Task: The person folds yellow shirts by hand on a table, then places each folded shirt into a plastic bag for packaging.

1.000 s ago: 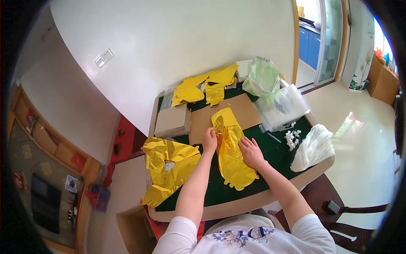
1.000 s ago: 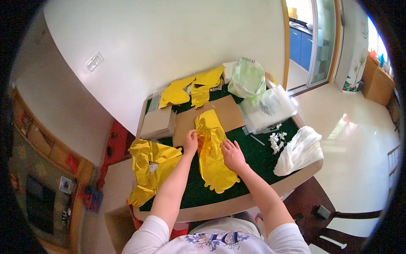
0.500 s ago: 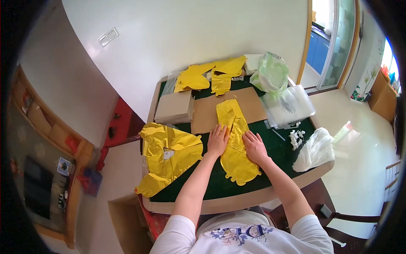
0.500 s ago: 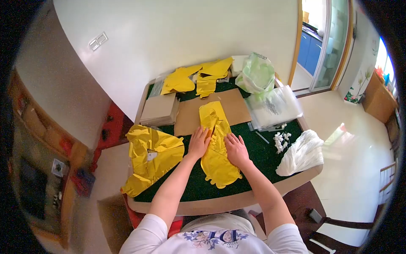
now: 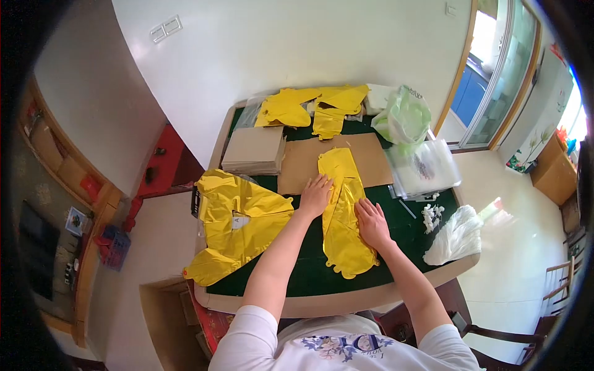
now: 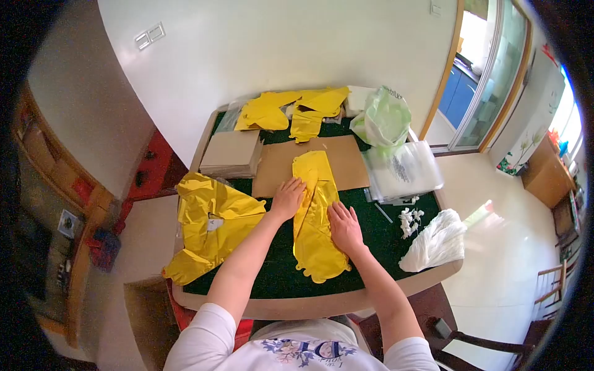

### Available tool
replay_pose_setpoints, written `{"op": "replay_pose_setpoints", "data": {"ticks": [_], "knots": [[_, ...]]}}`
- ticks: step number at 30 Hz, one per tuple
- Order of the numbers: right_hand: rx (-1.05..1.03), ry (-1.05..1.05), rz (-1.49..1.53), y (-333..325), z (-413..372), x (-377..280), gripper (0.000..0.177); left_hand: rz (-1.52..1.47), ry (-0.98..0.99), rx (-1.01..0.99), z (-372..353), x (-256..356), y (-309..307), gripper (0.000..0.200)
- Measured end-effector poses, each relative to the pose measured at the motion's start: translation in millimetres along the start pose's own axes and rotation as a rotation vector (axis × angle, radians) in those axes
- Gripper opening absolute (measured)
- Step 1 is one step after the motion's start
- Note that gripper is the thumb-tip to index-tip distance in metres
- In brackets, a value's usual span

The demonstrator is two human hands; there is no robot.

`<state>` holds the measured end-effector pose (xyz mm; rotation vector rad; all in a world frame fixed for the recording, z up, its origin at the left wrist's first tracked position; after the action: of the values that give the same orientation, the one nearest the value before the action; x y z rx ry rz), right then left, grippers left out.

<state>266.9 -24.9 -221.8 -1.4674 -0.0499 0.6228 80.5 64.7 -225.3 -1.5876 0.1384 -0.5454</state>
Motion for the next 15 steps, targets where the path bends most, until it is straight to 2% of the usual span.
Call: {"op": "replay_pose_setpoints", "data": {"ticks": [6,9,12,15], "knots": [[-0.011,0.004,0.016,0,0,1,0.038,-0.012,0.007,0.025,1,0,13,0.044],[-0.059,0.029,0.159,-1,4,8,0.037,-0.014,0.016,0.031,-1,0,10,0.044],[-0.004,-0.005,0.213,-25,28,11,0.037,-0.009,0.000,0.008,-3,3,8,0.045],[-0.012,-0.095,0.090,-26,72,3,0.038,-0.013,-0.010,-0.010,-3,4,5,0.045]]}}
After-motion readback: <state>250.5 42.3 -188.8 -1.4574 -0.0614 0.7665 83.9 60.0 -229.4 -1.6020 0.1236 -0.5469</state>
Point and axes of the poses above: each hand's wrist, its own z-axis towards the middle knuckle, its own y-axis out of the palm, x = y × z, the point moved 5 cm from there along z, towards the middle knuckle, and after that the axes turned 13 degrees about -x, right-handed, at the moved point
